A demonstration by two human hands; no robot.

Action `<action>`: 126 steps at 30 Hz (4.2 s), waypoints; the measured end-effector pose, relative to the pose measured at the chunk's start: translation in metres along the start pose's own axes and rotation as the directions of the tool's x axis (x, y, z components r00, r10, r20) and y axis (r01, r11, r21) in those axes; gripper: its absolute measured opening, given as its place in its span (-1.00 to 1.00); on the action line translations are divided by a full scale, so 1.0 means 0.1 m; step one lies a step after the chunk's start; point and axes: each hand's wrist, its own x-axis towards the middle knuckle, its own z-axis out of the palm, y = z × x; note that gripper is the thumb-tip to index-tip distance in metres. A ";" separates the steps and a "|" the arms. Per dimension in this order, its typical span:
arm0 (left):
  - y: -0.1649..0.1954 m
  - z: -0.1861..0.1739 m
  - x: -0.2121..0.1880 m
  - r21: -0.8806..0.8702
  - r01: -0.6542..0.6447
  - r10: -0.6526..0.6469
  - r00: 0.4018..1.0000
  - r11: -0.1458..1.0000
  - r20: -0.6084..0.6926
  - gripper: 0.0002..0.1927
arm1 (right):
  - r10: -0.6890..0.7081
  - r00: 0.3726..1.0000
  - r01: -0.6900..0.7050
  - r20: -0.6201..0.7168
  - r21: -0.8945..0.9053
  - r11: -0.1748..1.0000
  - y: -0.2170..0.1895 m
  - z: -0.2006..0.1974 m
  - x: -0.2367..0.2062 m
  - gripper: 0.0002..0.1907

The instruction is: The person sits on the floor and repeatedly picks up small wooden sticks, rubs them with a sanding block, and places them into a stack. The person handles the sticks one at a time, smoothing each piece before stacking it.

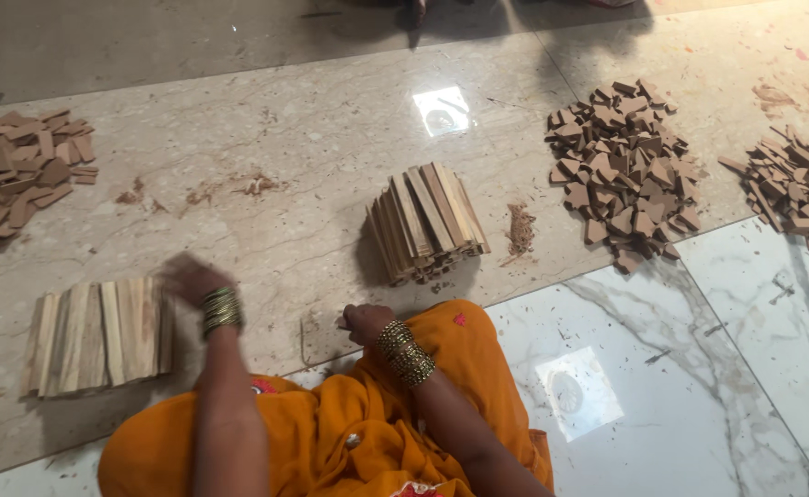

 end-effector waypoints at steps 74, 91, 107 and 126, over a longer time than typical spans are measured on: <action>0.67 0.38 -2.26 -0.722 -0.438 0.704 0.704 0.536 0.095 -0.61 | 0.295 0.943 -0.077 -0.155 0.759 0.647 -0.09 -0.39 -0.03 -0.36; 0.61 0.43 -2.17 -0.862 0.120 0.576 0.698 0.492 0.426 -0.51 | 0.199 0.936 -0.110 -0.291 0.296 0.949 -0.29 -0.29 -0.13 -0.45; 0.69 0.45 -2.14 -0.760 -0.304 0.588 0.799 0.575 0.126 -0.62 | 0.061 0.867 -0.003 -0.494 0.117 0.993 -0.34 -0.13 -0.11 -0.41; 0.51 0.36 -1.87 -0.983 -0.175 0.166 0.969 -0.052 -0.182 -0.79 | -0.181 0.937 0.350 -0.300 0.813 0.465 -0.32 -0.20 -0.02 -0.33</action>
